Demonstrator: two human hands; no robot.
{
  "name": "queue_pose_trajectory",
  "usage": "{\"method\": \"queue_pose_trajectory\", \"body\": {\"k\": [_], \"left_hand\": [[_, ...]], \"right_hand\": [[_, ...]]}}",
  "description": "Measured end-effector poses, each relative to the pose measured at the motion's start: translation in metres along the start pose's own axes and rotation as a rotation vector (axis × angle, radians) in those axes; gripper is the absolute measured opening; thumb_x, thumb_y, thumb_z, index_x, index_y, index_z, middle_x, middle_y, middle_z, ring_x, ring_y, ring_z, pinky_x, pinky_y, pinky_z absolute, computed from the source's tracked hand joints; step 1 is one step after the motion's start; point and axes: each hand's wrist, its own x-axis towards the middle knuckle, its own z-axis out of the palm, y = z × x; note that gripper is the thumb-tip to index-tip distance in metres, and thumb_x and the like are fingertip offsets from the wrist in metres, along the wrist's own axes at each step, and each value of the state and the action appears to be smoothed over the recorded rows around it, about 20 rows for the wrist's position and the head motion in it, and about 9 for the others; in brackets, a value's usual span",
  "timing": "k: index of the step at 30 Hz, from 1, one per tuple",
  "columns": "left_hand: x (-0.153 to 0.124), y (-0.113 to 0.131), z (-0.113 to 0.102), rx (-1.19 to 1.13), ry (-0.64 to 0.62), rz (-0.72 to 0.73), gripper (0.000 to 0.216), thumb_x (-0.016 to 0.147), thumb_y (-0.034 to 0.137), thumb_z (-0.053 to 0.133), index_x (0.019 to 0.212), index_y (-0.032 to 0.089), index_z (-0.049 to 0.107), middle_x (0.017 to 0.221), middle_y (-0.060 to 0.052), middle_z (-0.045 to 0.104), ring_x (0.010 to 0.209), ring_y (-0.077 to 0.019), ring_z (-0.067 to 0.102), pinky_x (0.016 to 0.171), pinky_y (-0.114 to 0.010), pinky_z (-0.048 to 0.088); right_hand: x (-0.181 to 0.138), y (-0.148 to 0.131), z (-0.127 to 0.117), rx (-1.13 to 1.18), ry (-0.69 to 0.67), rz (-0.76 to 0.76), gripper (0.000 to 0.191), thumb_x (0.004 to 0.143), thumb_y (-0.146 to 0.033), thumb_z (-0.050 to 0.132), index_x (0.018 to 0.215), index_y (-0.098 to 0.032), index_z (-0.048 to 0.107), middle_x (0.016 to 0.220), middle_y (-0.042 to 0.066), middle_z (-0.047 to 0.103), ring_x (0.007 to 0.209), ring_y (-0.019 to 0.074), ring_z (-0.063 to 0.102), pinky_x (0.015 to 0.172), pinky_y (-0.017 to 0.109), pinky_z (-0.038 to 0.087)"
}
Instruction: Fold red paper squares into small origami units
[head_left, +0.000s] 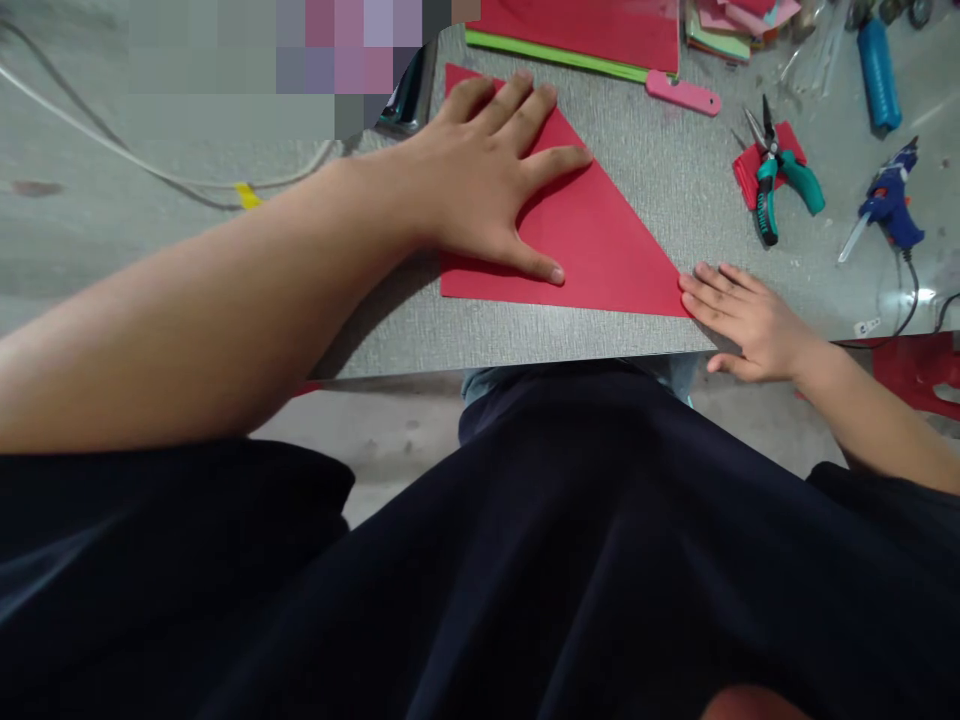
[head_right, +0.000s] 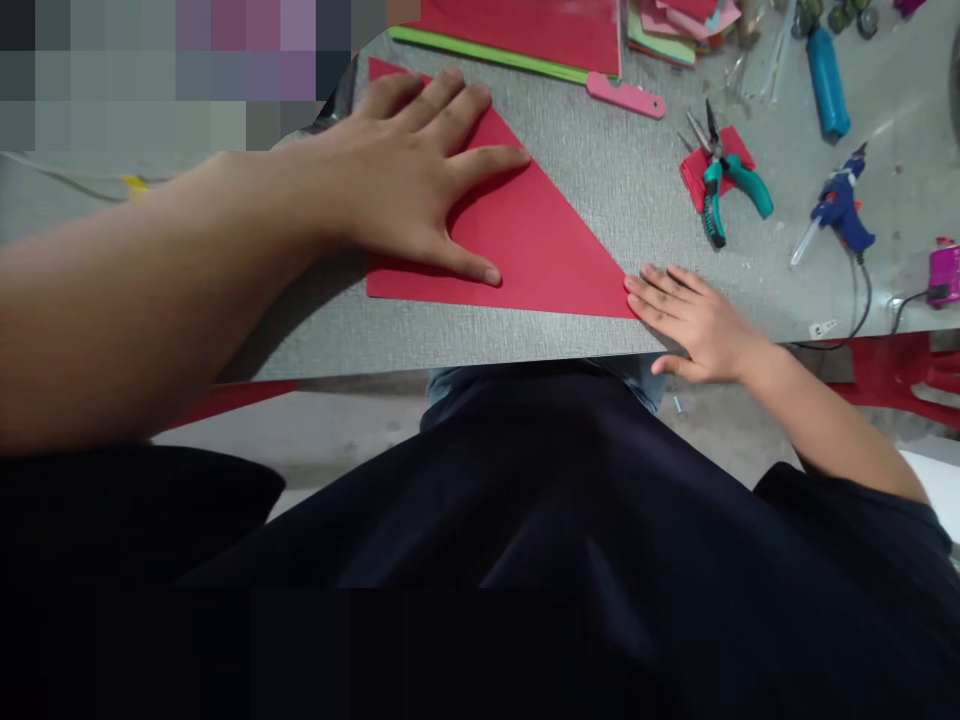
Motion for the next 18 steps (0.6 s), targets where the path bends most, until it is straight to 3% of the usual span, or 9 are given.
{"method": "queue_pose_trajectory", "body": {"k": [4, 7, 10, 12, 15, 18], "left_hand": [[0.000, 0.004, -0.003, 0.102, -0.071, 0.010, 0.147, 0.057, 0.115, 0.078, 0.175, 0.030, 0.057, 0.199, 0.004, 0.022, 0.181, -0.0575, -0.003, 0.147, -0.074, -0.020], [0.000, 0.001, -0.005, 0.183, -0.107, 0.044, 0.147, 0.065, 0.116, 0.070, 0.181, 0.028, 0.047, 0.202, 0.003, 0.009, 0.182, -0.0566, -0.004, 0.146, -0.079, -0.019], [-0.001, -0.001, -0.005, 0.127, -0.071, 0.034, 0.131, 0.063, 0.103, 0.086, 0.174, 0.040, 0.057, 0.197, 0.011, 0.026, 0.182, -0.0518, 0.002, 0.150, -0.071, -0.016], [-0.001, -0.001, -0.003, 0.088, -0.040, 0.026, 0.126, 0.057, 0.097, 0.093, 0.168, 0.045, 0.063, 0.191, 0.012, 0.041, 0.181, -0.0505, 0.005, 0.151, -0.068, -0.013], [0.002, -0.003, 0.002, 0.038, 0.042, 0.016, 0.131, 0.054, 0.100, 0.092, 0.167, 0.042, 0.062, 0.182, 0.005, 0.055, 0.178, -0.0504, 0.009, 0.150, -0.071, -0.009], [0.004, -0.006, 0.007, 0.016, 0.138, -0.012, 0.128, 0.060, 0.101, 0.089, 0.167, 0.038, 0.062, 0.176, -0.002, 0.061, 0.176, -0.0498, 0.018, 0.149, -0.072, -0.002]], "right_hand": [[-0.032, -0.019, 0.004, -0.080, 0.018, 0.052, 0.096, 0.115, -0.081, 0.044, 0.192, -0.035, 0.009, 0.188, 0.012, 0.046, 0.176, 0.0402, 0.043, 0.139, 0.072, 0.044], [-0.045, -0.027, 0.002, -0.107, 0.039, 0.065, 0.089, 0.115, -0.074, 0.055, 0.189, -0.032, 0.031, 0.178, 0.013, 0.060, 0.169, 0.0419, 0.055, 0.130, 0.070, 0.053], [-0.050, -0.026, -0.001, -0.084, 0.076, 0.142, 0.067, 0.110, -0.071, 0.063, 0.166, -0.034, 0.069, 0.156, 0.010, 0.081, 0.150, 0.0430, 0.074, 0.109, 0.066, 0.066], [-0.045, -0.024, -0.003, -0.069, 0.170, 0.201, 0.057, 0.106, -0.072, 0.066, 0.146, -0.036, 0.083, 0.136, 0.009, 0.089, 0.127, 0.0424, 0.085, 0.094, 0.062, 0.069], [-0.019, -0.027, -0.004, -0.128, 0.365, 0.214, 0.039, 0.104, -0.064, 0.072, 0.127, -0.037, 0.088, 0.113, 0.008, 0.093, 0.104, 0.0392, 0.089, 0.084, 0.058, 0.069], [0.028, -0.037, -0.006, -0.168, 0.362, 0.203, 0.038, 0.107, -0.060, 0.070, 0.130, -0.035, 0.087, 0.125, 0.009, 0.090, 0.116, 0.0402, 0.086, 0.093, 0.060, 0.069]]}}
